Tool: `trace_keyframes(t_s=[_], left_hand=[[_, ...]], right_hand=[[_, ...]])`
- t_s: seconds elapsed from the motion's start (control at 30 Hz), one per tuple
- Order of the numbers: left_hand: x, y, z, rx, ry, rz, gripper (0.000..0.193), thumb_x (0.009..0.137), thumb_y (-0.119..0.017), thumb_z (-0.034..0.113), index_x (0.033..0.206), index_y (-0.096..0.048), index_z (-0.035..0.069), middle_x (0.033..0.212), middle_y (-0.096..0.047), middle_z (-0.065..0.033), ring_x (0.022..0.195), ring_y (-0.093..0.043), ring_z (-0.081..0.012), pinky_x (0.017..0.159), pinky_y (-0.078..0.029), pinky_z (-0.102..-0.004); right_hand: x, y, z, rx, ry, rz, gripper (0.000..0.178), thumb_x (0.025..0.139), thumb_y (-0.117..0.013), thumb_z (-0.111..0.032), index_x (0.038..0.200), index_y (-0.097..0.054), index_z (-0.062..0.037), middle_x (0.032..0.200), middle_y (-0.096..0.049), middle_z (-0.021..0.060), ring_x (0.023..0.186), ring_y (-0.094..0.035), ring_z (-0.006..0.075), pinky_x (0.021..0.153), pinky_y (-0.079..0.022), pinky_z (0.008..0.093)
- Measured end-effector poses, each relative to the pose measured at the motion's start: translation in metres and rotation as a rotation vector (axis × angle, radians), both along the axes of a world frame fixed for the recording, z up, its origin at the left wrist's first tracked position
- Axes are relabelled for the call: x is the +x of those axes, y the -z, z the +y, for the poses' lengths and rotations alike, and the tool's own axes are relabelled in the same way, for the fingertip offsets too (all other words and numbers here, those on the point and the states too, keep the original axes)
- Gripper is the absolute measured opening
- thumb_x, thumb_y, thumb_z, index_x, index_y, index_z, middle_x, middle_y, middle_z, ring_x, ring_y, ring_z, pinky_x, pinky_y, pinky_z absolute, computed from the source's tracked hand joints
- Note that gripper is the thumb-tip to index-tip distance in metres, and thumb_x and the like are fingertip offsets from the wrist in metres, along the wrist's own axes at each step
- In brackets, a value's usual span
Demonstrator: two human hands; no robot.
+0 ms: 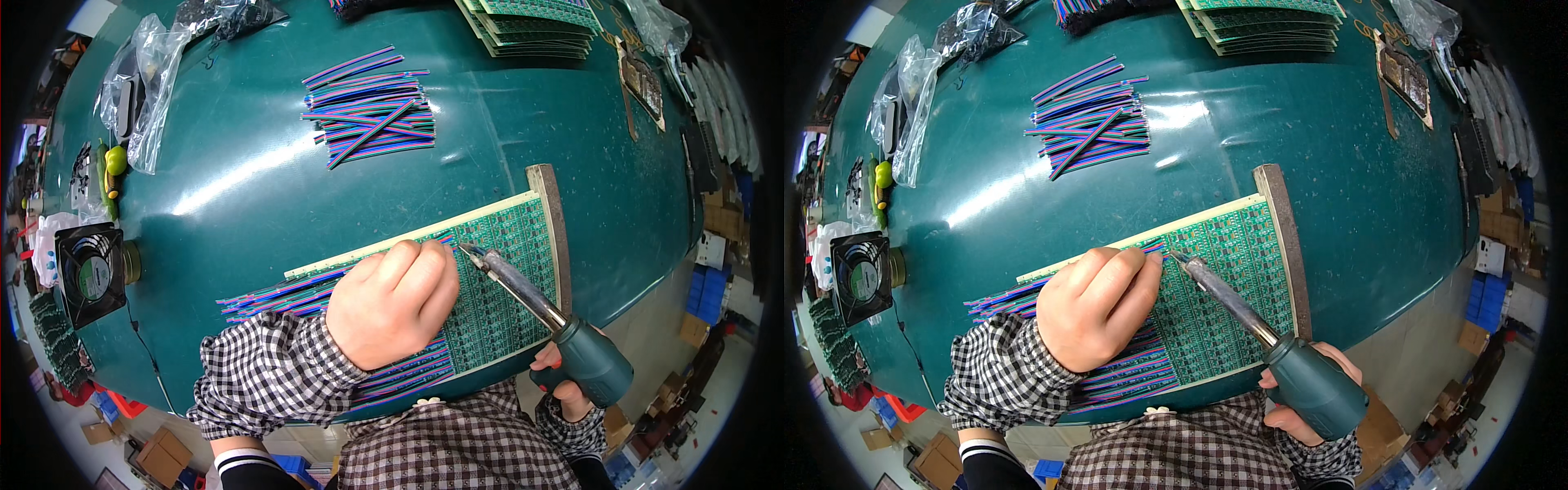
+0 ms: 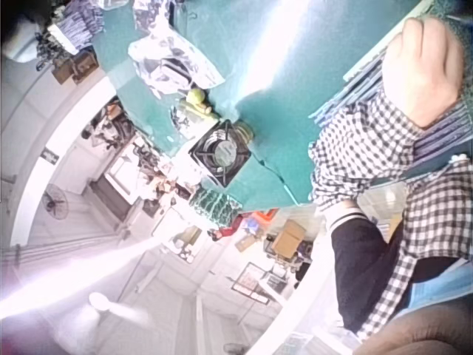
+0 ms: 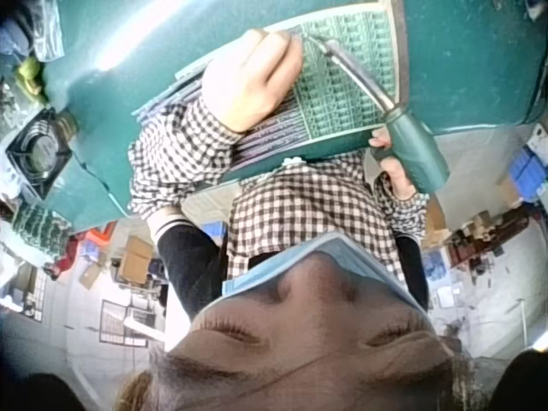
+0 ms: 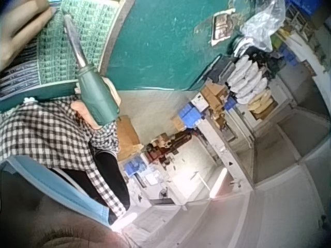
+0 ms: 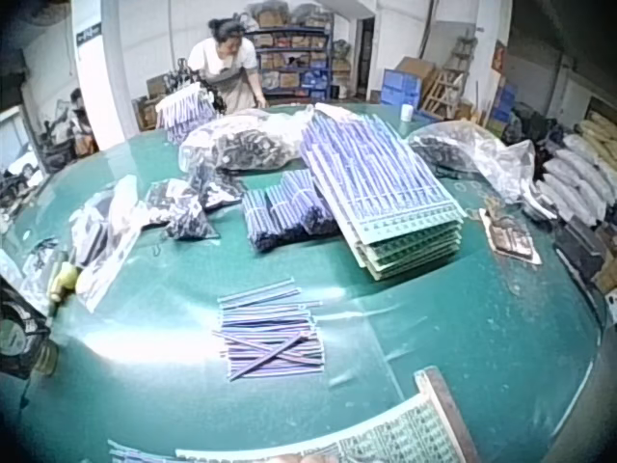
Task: The person repeatedly picks up ribbon cables by hand, positions them onto circuit boards, and solders the wire connections using a soldering gun.
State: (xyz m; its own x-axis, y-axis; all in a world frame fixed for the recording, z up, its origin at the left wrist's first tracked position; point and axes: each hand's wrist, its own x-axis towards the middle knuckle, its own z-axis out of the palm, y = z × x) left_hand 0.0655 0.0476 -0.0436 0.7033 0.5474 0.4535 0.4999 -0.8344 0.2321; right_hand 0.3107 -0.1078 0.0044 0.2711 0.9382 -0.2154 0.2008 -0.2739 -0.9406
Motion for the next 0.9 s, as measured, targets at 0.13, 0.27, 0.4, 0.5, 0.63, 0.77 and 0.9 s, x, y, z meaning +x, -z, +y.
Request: trace_keyframes(t_s=[0.13, 0.27, 0.4, 0.5, 0.63, 0.77, 0.9], left_hand=[[0.0, -0.007, -0.002, -0.056, -0.008, 0.01, 0.033, 0.073, -0.068, 0.012, 0.103, -0.07, -0.002, 0.101, -0.061, -0.0091, 0.085, -0.062, -0.0194, 0.068, -0.053, -0.0297], [0.0, -0.01, -0.001, -0.11, -0.006, 0.014, 0.033, 0.074, -0.072, 0.007, 0.105, -0.072, -0.003, 0.1, -0.062, -0.0093, 0.084, -0.066, -0.0204, 0.068, -0.057, -0.0321], [0.0, -0.011, -0.002, -0.115, -0.015, 0.016, 0.034, 0.073, -0.072, 0.007, 0.105, -0.072, -0.003, 0.101, -0.062, -0.0096, 0.084, -0.066, -0.0208, 0.068, -0.057, -0.0321], [0.0, -0.01, -0.001, -0.12, -0.008, 0.014, 0.034, 0.073, -0.072, 0.008, 0.105, -0.072, -0.004, 0.101, -0.063, -0.0102, 0.085, -0.066, -0.0213, 0.069, -0.057, -0.0323], [0.0, -0.01, -0.002, -0.114, -0.009, 0.018, 0.035, 0.073, -0.072, 0.007, 0.105, -0.072, -0.004, 0.102, -0.063, -0.0108, 0.085, -0.066, -0.0218, 0.07, -0.057, -0.0326], [0.001, -0.009, -0.002, -0.115, -0.009, 0.012, 0.035, 0.072, -0.072, 0.007, 0.105, -0.072, -0.005, 0.102, -0.063, -0.011, 0.085, -0.066, -0.0218, 0.07, -0.058, -0.0324], [0.001, -0.01, -0.002, -0.107, -0.013, 0.014, 0.034, 0.072, -0.072, 0.007, 0.104, -0.072, -0.005, 0.101, -0.063, -0.011, 0.085, -0.066, -0.0217, 0.07, -0.057, -0.0323]], right_hand=[[0.0, 0.0, -0.001, -0.01, -0.012, -0.008, 0.055, 0.075, -0.088, -0.059, 0.088, -0.078, -0.006, 0.079, -0.076, 0.0013, 0.073, -0.069, 0.018, 0.07, -0.054, 0.0339], [0.002, 0.001, -0.003, -0.013, -0.034, -0.049, 0.053, 0.077, -0.086, -0.06, 0.087, -0.08, -0.0086, 0.079, -0.076, -0.0008, 0.072, -0.067, 0.0184, 0.069, -0.053, 0.0342], [0.001, 0.002, -0.004, -0.012, -0.022, -0.065, 0.054, 0.077, -0.084, -0.062, 0.086, -0.08, -0.0095, 0.078, -0.075, -0.0015, 0.073, -0.067, 0.0188, 0.069, -0.053, 0.0347], [0.002, 0.002, -0.004, -0.011, -0.043, -0.084, 0.053, 0.078, -0.084, -0.062, 0.086, -0.08, -0.0104, 0.079, -0.076, -0.0019, 0.074, -0.068, 0.0189, 0.07, -0.054, 0.0349], [0.003, 0.004, -0.005, -0.007, -0.047, -0.097, 0.051, 0.078, -0.084, -0.062, 0.087, -0.08, -0.0115, 0.079, -0.076, -0.0028, 0.075, -0.069, 0.0192, 0.07, -0.054, 0.0355], [0.002, 0.005, -0.007, -0.008, -0.03, -0.106, 0.053, 0.077, -0.085, -0.062, 0.086, -0.08, -0.0099, 0.079, -0.076, -0.0008, 0.075, -0.069, 0.0192, 0.071, -0.054, 0.036], [0.003, 0.003, -0.008, 0.008, -0.006, -0.069, 0.055, 0.076, -0.086, -0.062, 0.087, -0.08, -0.0082, 0.079, -0.076, 0.0007, 0.074, -0.069, 0.0193, 0.071, -0.054, 0.0351]])
